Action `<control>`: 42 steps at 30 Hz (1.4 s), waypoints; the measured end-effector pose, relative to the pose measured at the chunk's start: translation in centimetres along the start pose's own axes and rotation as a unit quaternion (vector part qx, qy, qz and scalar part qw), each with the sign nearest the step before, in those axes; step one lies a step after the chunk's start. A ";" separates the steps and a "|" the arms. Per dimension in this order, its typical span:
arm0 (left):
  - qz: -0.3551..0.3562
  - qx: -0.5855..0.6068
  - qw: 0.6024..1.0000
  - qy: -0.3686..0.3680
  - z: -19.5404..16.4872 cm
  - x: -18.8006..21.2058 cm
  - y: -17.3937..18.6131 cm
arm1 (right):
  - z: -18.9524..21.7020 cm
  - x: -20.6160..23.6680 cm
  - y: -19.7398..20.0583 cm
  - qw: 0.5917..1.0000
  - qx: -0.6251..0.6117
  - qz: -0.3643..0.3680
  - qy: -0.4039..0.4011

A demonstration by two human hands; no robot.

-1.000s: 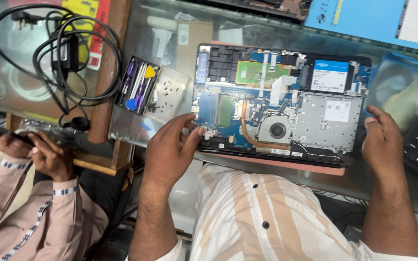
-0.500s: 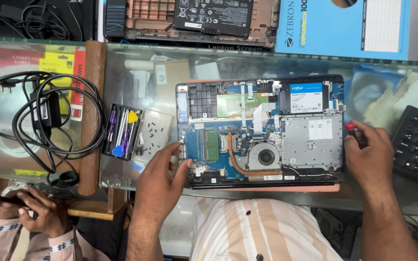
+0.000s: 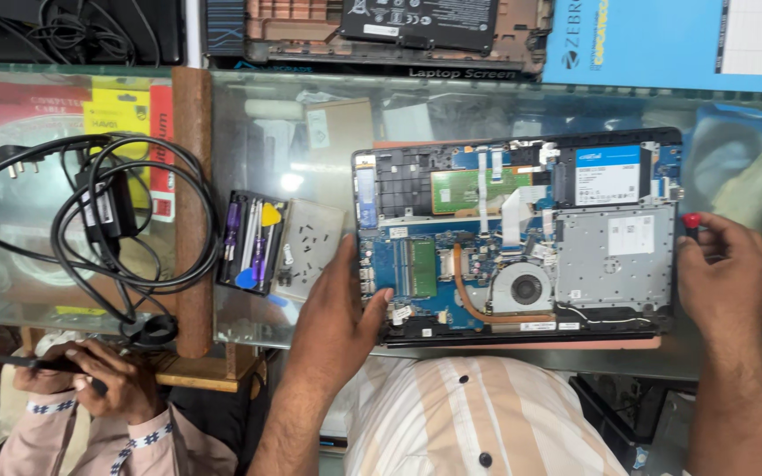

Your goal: The person repairs a disassembled laptop on a glass workbench, using a screwdriver to unscrew components and removing the battery from the chassis. They reposition the laptop, manipulate internal parts near the fan and motherboard, and continue driving screws along the edge.

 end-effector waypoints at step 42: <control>0.065 0.186 0.980 -0.032 10.2 10.1 -5.1 | 0.4 11.5 -7.5 0.998 0.017 0.040 -0.046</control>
Point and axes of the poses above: each hand's wrist, its own x-axis away from the middle knuckle, its own y-axis out of the back of the hand, z = x × y, the point moved 7 cm from there along -x, towards the middle knuckle, and after that the axes turned 7 degrees about -y, right-handed, at the moved point
